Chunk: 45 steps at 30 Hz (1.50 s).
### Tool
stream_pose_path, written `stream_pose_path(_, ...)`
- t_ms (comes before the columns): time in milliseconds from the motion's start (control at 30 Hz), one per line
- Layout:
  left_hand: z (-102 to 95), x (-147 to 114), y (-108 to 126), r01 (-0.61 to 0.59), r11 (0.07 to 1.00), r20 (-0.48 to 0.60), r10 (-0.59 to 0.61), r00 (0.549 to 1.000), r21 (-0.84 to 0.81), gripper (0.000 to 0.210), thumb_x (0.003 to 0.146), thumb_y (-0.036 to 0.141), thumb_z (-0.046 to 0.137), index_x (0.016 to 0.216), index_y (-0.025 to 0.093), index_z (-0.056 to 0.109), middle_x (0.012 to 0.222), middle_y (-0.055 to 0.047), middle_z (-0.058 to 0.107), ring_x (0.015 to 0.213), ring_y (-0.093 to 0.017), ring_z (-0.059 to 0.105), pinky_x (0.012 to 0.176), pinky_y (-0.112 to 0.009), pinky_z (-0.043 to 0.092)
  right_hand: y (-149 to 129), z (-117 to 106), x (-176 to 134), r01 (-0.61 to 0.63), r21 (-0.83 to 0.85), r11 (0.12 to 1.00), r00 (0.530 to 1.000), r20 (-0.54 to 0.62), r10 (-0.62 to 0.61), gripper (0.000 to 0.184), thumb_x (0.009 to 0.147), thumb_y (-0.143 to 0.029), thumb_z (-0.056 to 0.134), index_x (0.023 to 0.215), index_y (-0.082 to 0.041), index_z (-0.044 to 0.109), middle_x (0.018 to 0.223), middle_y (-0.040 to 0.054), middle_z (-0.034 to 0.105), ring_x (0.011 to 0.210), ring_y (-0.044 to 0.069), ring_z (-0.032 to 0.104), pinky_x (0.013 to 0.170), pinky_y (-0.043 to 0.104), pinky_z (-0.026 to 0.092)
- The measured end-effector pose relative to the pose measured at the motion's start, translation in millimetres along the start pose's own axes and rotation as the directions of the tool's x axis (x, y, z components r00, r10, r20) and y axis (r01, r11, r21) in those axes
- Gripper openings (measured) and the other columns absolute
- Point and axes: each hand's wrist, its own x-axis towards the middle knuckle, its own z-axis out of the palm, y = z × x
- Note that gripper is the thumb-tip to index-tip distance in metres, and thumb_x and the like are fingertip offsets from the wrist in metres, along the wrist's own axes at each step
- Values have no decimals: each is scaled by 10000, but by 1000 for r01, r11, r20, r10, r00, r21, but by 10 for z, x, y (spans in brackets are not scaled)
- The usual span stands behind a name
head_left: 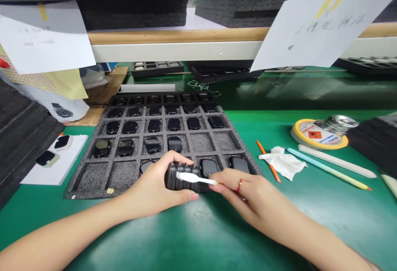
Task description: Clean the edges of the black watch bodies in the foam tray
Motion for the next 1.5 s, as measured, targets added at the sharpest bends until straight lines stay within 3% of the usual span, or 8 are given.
stream_pose_path(600,-7,7,22,27,996,-25,-25,999,80,483,707,332,791,1112,254,540,1073,-19,627,903,-214,577,777,-327,450,-41,-161,78,-47,67,997,993,108,39,272,1069,-293,408,980,-226,656,864,0,656,772,165,617,695,282,462)
stream_pose_path(667,1,7,10,38,997,-41,-36,999,69,500,701,334,790,1119,247,531,1054,-28,638,896,-224,589,778,-338,459,-54,-166,145,-13,78,997,998,62,9,263,1063,-270,423,939,-217,648,860,1,657,781,163,616,709,275,455)
stream_pose_path(833,16,0,-18,33,999,-5,-33,999,13,496,721,330,796,1128,253,523,1054,-38,667,961,-253,628,859,-388,471,22,-241,181,-49,13,999,960,-275,51,254,1047,-278,447,844,-207,582,651,-31,529,591,138,516,568,251,388)
stream_pose_path(1067,6,-3,34,25,996,-41,-21,999,87,472,705,330,805,1093,250,549,1087,-25,637,906,-220,588,780,-335,452,14,-248,31,-94,84,992,993,78,87,298,1065,-357,433,913,-233,657,809,1,657,707,160,611,641,270,455)
stream_pose_path(1200,6,1,23,33,999,-5,-33,999,27,468,720,309,798,1106,247,542,1043,-31,660,924,-241,621,810,-360,474,34,-316,-13,-115,-13,993,992,-62,114,324,1057,-387,445,864,-229,653,739,-1,638,623,159,576,582,279,432)
stream_pose_path(1367,3,-3,8,12,999,-46,-10,999,51,475,704,301,822,1095,237,560,1111,-54,662,969,-248,643,842,-365,501,59,-334,-4,-96,-33,995,993,-68,94,369,1060,-430,416,848,-238,650,740,-1,650,630,155,599,577,270,443)
stream_pose_path(1433,2,-7,2,42,999,-23,-42,999,12,492,717,309,815,1125,234,550,1063,-57,681,949,-252,664,845,-378,517,175,-441,-72,-239,-185,953,935,-307,175,437,1033,-527,409,833,-231,660,697,31,657,578,187,600,542,297,420)
stream_pose_path(1500,2,-10,-6,61,998,-7,-61,998,-7,506,726,317,810,1146,233,539,1045,-60,693,949,-257,676,857,-390,526,343,-574,-189,-484,-278,830,801,-523,291,463,1006,-557,396,930,-209,691,689,81,672,542,230,605,517,324,391)
